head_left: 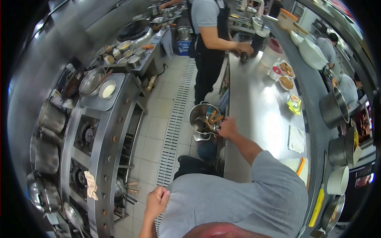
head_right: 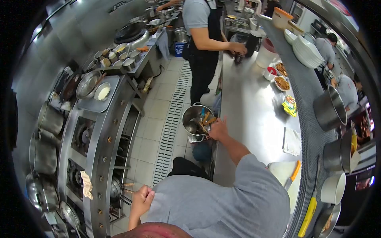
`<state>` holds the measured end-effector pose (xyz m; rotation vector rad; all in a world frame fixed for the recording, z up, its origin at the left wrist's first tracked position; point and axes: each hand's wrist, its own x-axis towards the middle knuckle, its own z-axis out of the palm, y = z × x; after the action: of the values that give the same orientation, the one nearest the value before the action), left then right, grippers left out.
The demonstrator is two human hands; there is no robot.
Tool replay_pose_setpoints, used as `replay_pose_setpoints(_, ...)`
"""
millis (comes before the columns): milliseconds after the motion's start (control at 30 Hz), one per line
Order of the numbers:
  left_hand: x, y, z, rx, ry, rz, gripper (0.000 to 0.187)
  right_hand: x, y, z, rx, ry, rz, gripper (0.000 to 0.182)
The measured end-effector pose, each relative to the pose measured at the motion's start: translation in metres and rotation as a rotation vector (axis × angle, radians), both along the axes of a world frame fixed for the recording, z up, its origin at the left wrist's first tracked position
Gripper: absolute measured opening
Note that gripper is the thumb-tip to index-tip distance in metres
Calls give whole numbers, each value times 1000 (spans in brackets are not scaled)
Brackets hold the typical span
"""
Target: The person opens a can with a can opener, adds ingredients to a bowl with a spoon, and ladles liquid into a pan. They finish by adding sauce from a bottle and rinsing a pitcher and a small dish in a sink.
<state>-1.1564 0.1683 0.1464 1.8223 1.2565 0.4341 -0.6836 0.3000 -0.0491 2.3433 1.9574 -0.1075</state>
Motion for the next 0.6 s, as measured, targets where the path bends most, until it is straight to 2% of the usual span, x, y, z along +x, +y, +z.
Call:
replay_pose_setpoints(100, -22, -9, -23, -179, 47, 62, 37, 5, 6, -18, -11, 39, 16, 43)
replay_pose_setpoints(133, -29, -17, -28, -223, 73, 89, 40, 0, 6, -9, -7, 26, 16, 41)
replay_pose_setpoints(233, -42, -39, -31, -263, 93, 110, 48, -6, 2, 3, 48, 28, 60, 37)
replay_pose_setpoints(300, -54, -58, -46, -278, 91, 130, 50, -7, 5, 0, -24, -57, 58, 42)
replay_pose_setpoints(367, -57, -70, -47, -314, 67, 177, 53, -9, 7, 5, -77, -19, 49, 42)
replay_pose_setpoints(600, -44, -81, -80, -200, 133, 359, 41, -14, 7, -1, -60, -32, 64, 37)
